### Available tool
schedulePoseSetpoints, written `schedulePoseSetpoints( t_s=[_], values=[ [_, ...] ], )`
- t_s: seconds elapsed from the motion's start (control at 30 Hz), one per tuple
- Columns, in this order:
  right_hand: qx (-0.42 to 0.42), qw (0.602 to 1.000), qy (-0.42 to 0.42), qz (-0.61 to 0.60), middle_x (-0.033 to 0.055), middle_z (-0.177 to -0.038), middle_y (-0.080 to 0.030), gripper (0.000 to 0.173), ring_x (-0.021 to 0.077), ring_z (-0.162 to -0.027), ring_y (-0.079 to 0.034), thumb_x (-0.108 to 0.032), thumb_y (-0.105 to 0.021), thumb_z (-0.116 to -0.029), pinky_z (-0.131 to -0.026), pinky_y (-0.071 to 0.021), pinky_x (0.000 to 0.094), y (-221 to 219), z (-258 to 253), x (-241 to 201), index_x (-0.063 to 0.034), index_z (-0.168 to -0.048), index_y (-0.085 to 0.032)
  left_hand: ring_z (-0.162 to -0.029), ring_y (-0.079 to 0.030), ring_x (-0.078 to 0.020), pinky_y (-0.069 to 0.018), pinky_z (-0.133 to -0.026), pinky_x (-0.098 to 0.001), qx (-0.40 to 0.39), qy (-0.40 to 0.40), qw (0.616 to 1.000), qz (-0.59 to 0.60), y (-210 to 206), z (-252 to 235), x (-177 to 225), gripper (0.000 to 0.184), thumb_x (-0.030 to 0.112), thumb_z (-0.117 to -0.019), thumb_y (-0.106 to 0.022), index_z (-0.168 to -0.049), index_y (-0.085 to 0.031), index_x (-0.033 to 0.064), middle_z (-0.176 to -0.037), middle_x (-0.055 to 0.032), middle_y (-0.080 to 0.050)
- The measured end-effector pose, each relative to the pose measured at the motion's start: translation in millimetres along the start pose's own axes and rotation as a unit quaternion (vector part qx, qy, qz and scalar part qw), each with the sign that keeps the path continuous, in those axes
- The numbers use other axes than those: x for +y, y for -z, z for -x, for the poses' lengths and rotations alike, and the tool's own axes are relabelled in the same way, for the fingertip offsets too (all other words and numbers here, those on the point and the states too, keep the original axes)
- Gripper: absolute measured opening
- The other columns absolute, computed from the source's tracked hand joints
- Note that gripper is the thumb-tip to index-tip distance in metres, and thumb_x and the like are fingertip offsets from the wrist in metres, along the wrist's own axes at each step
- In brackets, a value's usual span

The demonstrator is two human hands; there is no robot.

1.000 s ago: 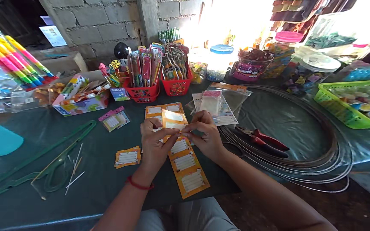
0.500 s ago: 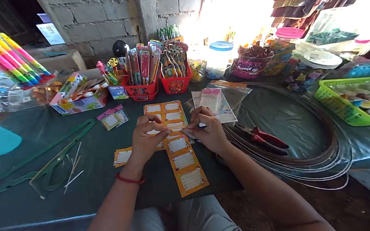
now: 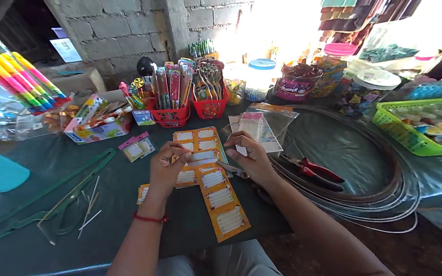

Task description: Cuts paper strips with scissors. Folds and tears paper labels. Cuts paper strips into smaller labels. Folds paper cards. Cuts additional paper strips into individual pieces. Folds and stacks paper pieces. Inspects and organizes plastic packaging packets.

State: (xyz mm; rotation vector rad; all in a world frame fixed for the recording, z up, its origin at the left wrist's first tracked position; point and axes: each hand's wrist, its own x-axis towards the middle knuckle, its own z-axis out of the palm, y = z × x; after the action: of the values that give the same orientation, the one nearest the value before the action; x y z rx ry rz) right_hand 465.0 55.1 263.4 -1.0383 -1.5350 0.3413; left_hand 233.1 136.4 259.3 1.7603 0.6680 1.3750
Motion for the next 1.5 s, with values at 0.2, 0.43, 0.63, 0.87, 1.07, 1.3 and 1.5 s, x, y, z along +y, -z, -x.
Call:
schedulePoseSetpoints(
  t_s=[0.2,0.43,0.63,0.87,1.07,1.3,1.5],
  values=[
    [0.017,0.994,0.074,0.075,0.0031,-0.104,-0.069,0.015,0.0163,-0.105,-0.06,-0.016,-0.067,-0.0901,-0.093,-0.0465,0.0403,-15,6,3,-0.0083,-0.098,-0.077,-0.104,-0.06,-0.0017,-0.05,-0.093,-0.0204,-0.026,-0.066,0.996,-0.049,-15,7,-2,0.01,0.02,-0.0887,-0.075,-0.088,-0.076,0.0108,-0.1,0.0049,-0.067],
    [0.026,0.979,0.125,0.16,-0.0008,-0.092,-0.07,0.007,0.0163,-0.095,-0.061,-0.014,-0.065,-0.0835,-0.085,-0.0429,0.0412,-22,10,2,-0.0129,-0.081,-0.071,-0.109,-0.061,-0.01,-0.0468,-0.1,-0.0289,-0.06,-0.187,0.973,-0.12,-35,16,-6,0.015,0.025,-0.0911,-0.074,-0.096,-0.079,0.0115,-0.101,-0.0008,-0.072],
    [0.025,0.966,0.156,0.207,-0.0008,-0.087,-0.069,0.003,0.0164,-0.09,-0.061,-0.014,-0.067,-0.0779,-0.084,-0.0403,0.0405,-24,12,2,-0.014,-0.075,-0.066,-0.102,-0.064,-0.01,-0.045,-0.099,-0.0347,-0.06,-0.202,0.962,-0.176,-44,21,-3,0.013,0.023,-0.0921,-0.07,-0.09,-0.078,0.0133,-0.096,0.0011,-0.073],
    [0.052,0.959,0.161,0.229,-0.0004,-0.083,-0.069,0.006,0.0178,-0.091,-0.061,-0.013,-0.066,-0.0759,-0.084,-0.0391,0.0415,-14,6,2,-0.0135,-0.07,-0.064,-0.105,-0.063,-0.0081,-0.0463,-0.098,-0.0273,-0.042,-0.179,0.97,-0.159,-37,18,-2,0.013,0.021,-0.0913,-0.07,-0.089,-0.077,0.0104,-0.098,-0.0003,-0.073],
    [0.067,0.974,0.114,0.186,0.0016,-0.088,-0.069,0.007,0.0187,-0.094,-0.06,-0.014,-0.065,-0.0786,-0.086,-0.0397,0.0429,-3,2,4,-0.0117,-0.072,-0.065,-0.1,-0.065,-0.0042,-0.0531,-0.09,-0.0211,-0.014,-0.116,0.987,-0.111,-26,13,-1,0.014,0.018,-0.0907,-0.069,-0.089,-0.075,0.0059,-0.098,-0.0011,-0.071],
    [-0.013,0.981,0.115,0.158,0.0007,-0.095,-0.072,0.014,0.0181,-0.098,-0.063,-0.02,-0.067,-0.0934,-0.09,-0.0419,0.0465,-18,9,4,-0.0104,-0.094,-0.076,-0.105,-0.064,-0.0069,-0.0526,-0.093,-0.0236,-0.035,-0.121,0.988,-0.088,-32,15,-3,0.013,0.017,-0.0894,-0.071,-0.092,-0.076,0.0053,-0.1,-0.0032,-0.071],
    [-0.002,0.96,0.183,0.214,-0.0021,-0.094,-0.073,0.015,0.0169,-0.099,-0.062,-0.02,-0.065,-0.0952,-0.093,-0.04,0.0439,-14,6,6,-0.0134,-0.09,-0.077,-0.107,-0.064,-0.0087,-0.0491,-0.098,-0.0305,-0.042,-0.186,0.974,-0.12,-28,12,-8,0.009,0.017,-0.0893,-0.07,-0.089,-0.077,0.0115,-0.097,0.0011,-0.073]
  ],
)
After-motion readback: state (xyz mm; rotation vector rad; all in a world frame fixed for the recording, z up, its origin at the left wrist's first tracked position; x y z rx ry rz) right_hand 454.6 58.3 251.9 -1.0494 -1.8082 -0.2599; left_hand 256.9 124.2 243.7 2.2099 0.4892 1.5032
